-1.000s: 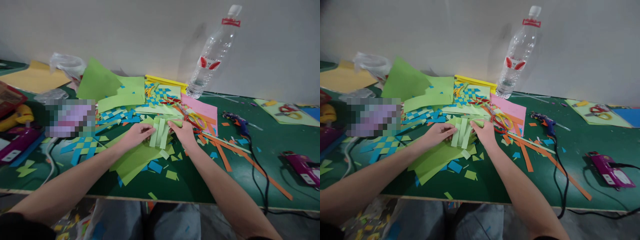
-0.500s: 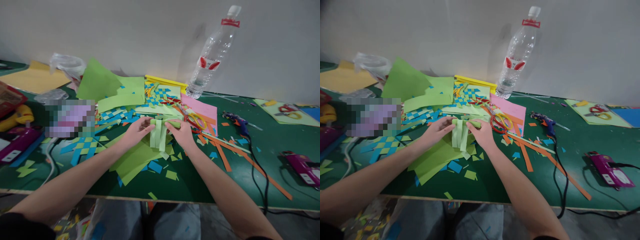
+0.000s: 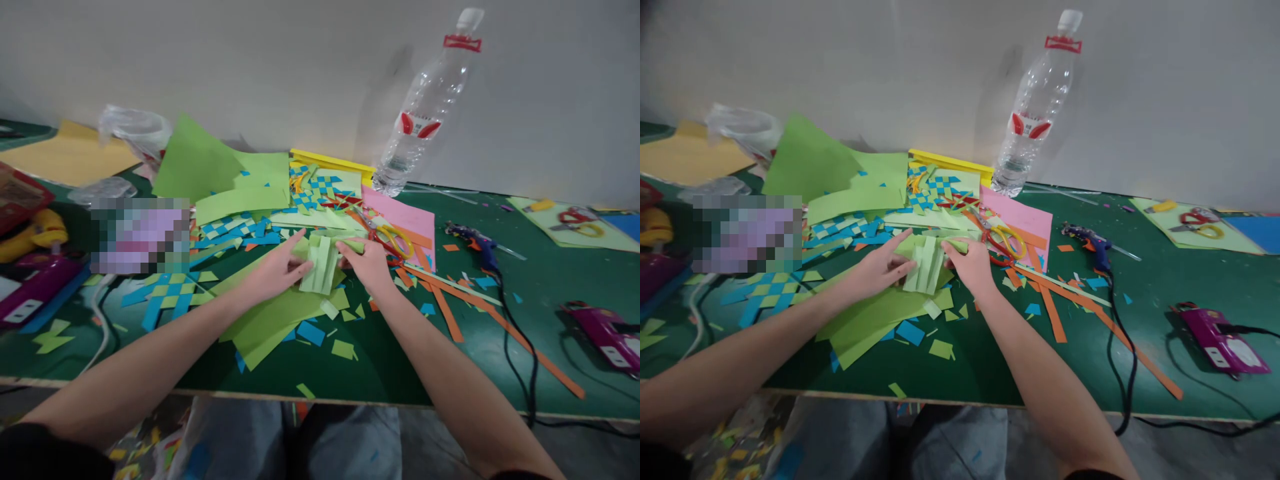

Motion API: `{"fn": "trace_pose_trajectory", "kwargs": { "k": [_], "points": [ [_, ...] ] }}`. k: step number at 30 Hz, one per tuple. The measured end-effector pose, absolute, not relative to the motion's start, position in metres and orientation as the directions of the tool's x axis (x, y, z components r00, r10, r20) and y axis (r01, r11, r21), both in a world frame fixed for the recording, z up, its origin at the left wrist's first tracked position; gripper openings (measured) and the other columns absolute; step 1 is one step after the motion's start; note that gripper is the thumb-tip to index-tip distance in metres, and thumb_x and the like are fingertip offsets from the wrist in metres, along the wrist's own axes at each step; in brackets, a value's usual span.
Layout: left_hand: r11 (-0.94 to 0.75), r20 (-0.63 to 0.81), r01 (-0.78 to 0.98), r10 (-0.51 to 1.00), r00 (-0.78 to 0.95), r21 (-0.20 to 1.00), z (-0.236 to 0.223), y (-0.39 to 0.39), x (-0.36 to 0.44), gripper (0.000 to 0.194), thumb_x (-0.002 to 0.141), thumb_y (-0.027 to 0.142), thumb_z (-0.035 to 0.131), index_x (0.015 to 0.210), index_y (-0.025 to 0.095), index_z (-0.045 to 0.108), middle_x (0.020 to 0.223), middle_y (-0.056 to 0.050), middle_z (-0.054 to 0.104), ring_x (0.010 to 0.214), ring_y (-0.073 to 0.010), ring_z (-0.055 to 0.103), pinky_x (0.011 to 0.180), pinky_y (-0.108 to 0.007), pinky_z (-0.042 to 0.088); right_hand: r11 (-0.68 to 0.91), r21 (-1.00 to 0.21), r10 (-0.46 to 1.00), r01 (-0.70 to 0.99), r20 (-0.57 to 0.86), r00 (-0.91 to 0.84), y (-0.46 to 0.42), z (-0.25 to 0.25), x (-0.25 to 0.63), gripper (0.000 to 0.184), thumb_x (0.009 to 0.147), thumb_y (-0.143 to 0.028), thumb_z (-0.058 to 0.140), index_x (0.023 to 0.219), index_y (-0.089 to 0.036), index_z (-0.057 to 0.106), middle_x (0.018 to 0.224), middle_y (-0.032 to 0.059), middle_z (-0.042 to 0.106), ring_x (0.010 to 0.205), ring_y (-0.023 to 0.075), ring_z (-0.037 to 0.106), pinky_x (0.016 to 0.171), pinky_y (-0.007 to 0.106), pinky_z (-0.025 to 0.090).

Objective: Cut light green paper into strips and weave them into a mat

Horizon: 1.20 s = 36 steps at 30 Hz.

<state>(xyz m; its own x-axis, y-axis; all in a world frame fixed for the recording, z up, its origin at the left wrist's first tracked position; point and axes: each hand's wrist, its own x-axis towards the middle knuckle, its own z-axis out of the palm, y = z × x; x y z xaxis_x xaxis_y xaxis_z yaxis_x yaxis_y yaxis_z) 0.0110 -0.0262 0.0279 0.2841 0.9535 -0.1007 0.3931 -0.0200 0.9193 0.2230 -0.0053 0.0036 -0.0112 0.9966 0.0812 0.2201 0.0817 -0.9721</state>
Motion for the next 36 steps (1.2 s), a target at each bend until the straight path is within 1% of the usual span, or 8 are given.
{"fn": "trace_pose_trajectory", "kwargs": {
  "k": [6, 9, 13, 17, 22, 25, 30, 36],
  "points": [
    [-0.271, 0.094, 0.636, 0.95, 0.299, 0.723, 0.026, -0.027, 0.009, 0.06, 0.087, 0.039, 0.059, 0.142, 0.019, 0.047, 0.058, 0.003, 0.062, 0.05, -0.0186, 0.054, 0.057, -0.028, 0.041, 0.045, -0.922, 0.996, 0.385, 0.012, -0.086, -0.004, 0.01, 0.229, 0.022, 0.081, -0.041, 0.067, 0.073, -0.021, 0.069, 0.044, -0.0029, 0.061, 0.046, 0.0185, 0.064, 0.054, 0.031, 0.05],
    [-0.381, 0.192, 0.67, 0.92, 0.341, 0.637, 0.019, -0.022, 0.006, 0.034, 0.089, 0.032, 0.055, 0.12, 0.021, 0.065, 0.081, -0.005, 0.069, 0.07, -0.0213, 0.062, 0.069, -0.031, 0.047, 0.035, -0.908, 0.991, 0.417, -0.022, -0.132, -0.006, 0.014, 0.229, 0.026, 0.082, -0.043, 0.066, 0.068, -0.021, 0.068, 0.044, -0.0023, 0.062, 0.046, 0.0178, 0.064, 0.052, 0.03, 0.048],
    [-0.553, 0.288, 0.635, 0.83, 0.478, 0.539, 0.014, -0.019, 0.007, 0.029, 0.09, 0.026, 0.054, 0.115, 0.02, 0.067, 0.117, -0.011, 0.066, 0.114, -0.0283, 0.057, 0.102, -0.046, 0.042, 0.082, -0.851, 0.983, 0.519, -0.015, -0.181, -0.008, 0.015, 0.226, 0.037, 0.086, -0.052, 0.059, 0.069, -0.021, 0.069, 0.044, -0.0009, 0.061, 0.044, 0.0167, 0.06, 0.054, 0.031, 0.048],
    [-0.582, 0.28, 0.607, 0.806, 0.522, 0.541, 0.014, -0.02, 0.008, 0.03, 0.089, 0.025, 0.057, 0.118, 0.019, 0.065, 0.124, -0.012, 0.062, 0.12, -0.0295, 0.053, 0.109, -0.051, 0.036, 0.23, -0.624, 0.965, 0.746, 0.243, -0.095, -0.011, 0.015, 0.223, 0.041, 0.087, -0.053, 0.057, 0.103, -0.018, 0.07, 0.08, 0.0088, 0.074, 0.071, 0.0245, 0.068, 0.069, 0.038, 0.051],
    [-0.588, 0.25, 0.612, 0.797, 0.55, 0.528, 0.012, -0.019, 0.008, 0.033, 0.091, 0.027, 0.055, 0.121, 0.016, 0.063, 0.129, -0.014, 0.06, 0.123, -0.0306, 0.052, 0.11, -0.052, 0.036, 0.234, -0.349, 0.906, 0.907, 0.417, -0.073, -0.016, 0.019, 0.223, 0.052, 0.089, -0.044, 0.056, 0.132, -0.016, 0.053, 0.123, 0.0167, 0.062, 0.092, 0.0293, 0.066, 0.066, 0.036, 0.049],
    [-0.58, 0.225, 0.654, 0.806, 0.548, 0.486, 0.012, -0.019, 0.008, 0.035, 0.092, 0.028, 0.053, 0.124, 0.014, 0.061, 0.132, -0.015, 0.059, 0.125, -0.0306, 0.051, 0.11, -0.051, 0.036, 0.266, -0.26, 0.875, 0.928, 0.468, -0.12, -0.017, 0.02, 0.224, 0.047, 0.089, -0.036, 0.056, 0.132, -0.016, 0.053, 0.127, 0.0164, 0.059, 0.095, 0.0286, 0.065, 0.066, 0.035, 0.049],
    [-0.603, 0.21, 0.69, 0.793, 0.571, 0.401, 0.013, -0.018, 0.008, 0.039, 0.095, 0.028, 0.049, 0.13, 0.014, 0.056, 0.137, -0.013, 0.057, 0.129, -0.0274, 0.05, 0.112, -0.048, 0.038, 0.556, -0.199, 0.762, 0.807, 0.509, -0.399, -0.013, 0.016, 0.226, 0.022, 0.093, -0.023, 0.051, 0.109, -0.017, 0.066, 0.106, 0.011, 0.069, 0.101, 0.0263, 0.062, 0.086, 0.039, 0.05],
    [-0.634, 0.176, 0.703, 0.77, 0.614, 0.323, 0.01, -0.018, 0.008, 0.045, 0.097, 0.035, 0.046, 0.137, 0.014, 0.05, 0.144, -0.012, 0.052, 0.135, -0.0261, 0.046, 0.116, -0.048, 0.034, 0.622, -0.244, 0.758, 0.744, 0.426, -0.494, -0.011, 0.007, 0.226, 0.02, 0.094, -0.028, 0.054, 0.104, -0.018, 0.069, 0.099, 0.0086, 0.069, 0.092, 0.0234, 0.064, 0.082, 0.038, 0.052]
  ]
}}
